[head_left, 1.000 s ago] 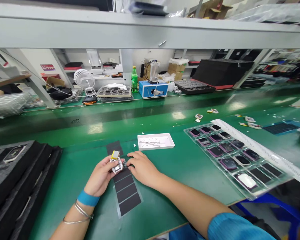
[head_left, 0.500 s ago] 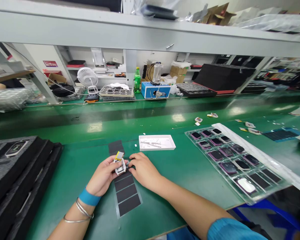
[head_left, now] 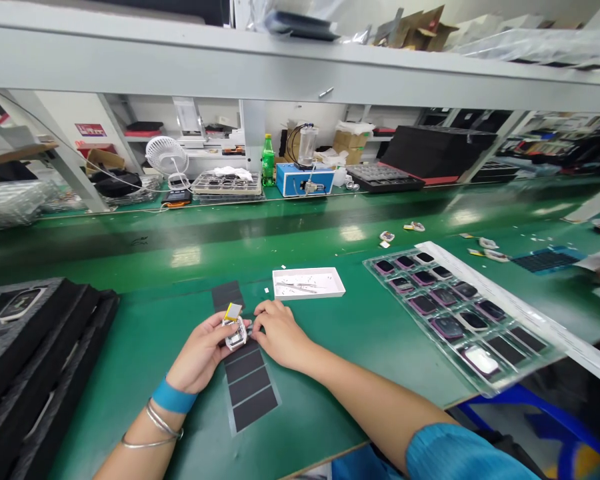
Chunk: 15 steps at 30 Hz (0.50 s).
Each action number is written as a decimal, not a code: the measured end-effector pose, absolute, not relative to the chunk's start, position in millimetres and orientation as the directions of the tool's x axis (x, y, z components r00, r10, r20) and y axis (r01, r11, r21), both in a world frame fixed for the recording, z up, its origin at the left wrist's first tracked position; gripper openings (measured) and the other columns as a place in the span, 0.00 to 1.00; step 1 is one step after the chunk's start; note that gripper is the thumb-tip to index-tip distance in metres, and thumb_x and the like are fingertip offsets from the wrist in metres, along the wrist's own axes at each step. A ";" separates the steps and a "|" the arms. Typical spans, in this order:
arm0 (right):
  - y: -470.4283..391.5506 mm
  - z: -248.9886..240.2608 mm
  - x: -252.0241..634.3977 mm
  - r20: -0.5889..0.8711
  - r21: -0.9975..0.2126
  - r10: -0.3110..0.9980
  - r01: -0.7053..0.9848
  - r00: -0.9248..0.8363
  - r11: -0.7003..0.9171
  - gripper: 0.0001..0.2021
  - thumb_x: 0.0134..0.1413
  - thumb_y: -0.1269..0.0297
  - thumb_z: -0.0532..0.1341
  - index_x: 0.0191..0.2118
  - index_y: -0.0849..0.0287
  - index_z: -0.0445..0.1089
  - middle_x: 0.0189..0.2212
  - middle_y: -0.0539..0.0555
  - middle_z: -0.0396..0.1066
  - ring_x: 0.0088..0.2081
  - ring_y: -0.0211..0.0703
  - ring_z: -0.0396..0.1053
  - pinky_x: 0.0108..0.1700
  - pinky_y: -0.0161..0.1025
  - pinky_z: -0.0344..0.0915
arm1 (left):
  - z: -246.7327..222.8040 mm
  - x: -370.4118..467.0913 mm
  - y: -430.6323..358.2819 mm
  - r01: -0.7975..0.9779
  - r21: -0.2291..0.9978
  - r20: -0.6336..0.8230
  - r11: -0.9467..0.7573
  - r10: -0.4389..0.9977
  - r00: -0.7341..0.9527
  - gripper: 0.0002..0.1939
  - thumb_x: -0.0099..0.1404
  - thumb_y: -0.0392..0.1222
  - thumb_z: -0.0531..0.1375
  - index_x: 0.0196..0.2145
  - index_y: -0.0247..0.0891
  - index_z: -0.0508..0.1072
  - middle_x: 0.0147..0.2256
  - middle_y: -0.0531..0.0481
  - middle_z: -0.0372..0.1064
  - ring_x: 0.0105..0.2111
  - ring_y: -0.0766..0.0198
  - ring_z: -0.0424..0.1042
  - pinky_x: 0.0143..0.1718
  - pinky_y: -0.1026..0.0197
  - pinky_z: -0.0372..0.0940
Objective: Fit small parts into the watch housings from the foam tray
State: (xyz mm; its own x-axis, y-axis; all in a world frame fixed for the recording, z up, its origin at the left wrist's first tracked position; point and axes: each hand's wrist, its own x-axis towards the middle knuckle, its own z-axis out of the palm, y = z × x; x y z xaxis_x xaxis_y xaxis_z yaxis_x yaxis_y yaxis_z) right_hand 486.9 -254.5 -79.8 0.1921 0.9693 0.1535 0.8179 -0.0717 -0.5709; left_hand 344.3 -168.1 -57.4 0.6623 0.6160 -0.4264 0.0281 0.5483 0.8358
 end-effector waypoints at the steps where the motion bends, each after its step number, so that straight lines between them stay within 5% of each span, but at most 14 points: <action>1: -254.7 -80.3 486.8 0.158 -0.558 0.972 0.828 0.175 -0.059 0.04 0.52 0.72 0.62 0.28 0.61 0.69 0.41 0.53 0.64 0.46 0.45 0.59 0.46 0.45 0.56 | -57.3 344.5 -168.0 0.028 0.835 -0.428 0.550 0.616 0.661 0.14 0.56 0.33 0.61 0.42 0.31 0.68 0.39 0.40 0.72 0.38 0.59 0.72 0.41 0.60 0.68; 8: -264.7 -66.4 489.2 0.219 -0.518 0.975 0.851 0.039 0.082 0.04 0.55 0.73 0.59 0.30 0.61 0.63 0.39 0.53 0.63 0.44 0.43 0.59 0.45 0.44 0.57 | -56.4 344.8 -167.4 0.016 0.826 -0.441 0.563 0.629 0.641 0.14 0.56 0.32 0.61 0.41 0.33 0.68 0.38 0.41 0.72 0.37 0.60 0.72 0.40 0.60 0.68; 15: -267.8 -47.7 492.2 0.510 -0.747 0.845 0.572 0.164 0.340 0.03 0.56 0.73 0.56 0.32 0.60 0.62 0.37 0.53 0.66 0.43 0.40 0.63 0.48 0.41 0.59 | -57.3 344.8 -169.5 -0.010 0.846 -0.397 0.533 0.642 0.656 0.17 0.51 0.37 0.66 0.39 0.34 0.70 0.35 0.46 0.71 0.34 0.64 0.71 0.37 0.63 0.68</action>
State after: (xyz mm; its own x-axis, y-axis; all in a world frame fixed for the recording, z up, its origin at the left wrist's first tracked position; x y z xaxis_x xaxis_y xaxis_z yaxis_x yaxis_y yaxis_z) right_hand 492.2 -267.8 -47.7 0.1640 0.8447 0.5095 0.5715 0.3396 -0.7470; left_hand 344.8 -169.5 -57.3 0.6559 0.6423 -0.3967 -0.0104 0.5332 0.8459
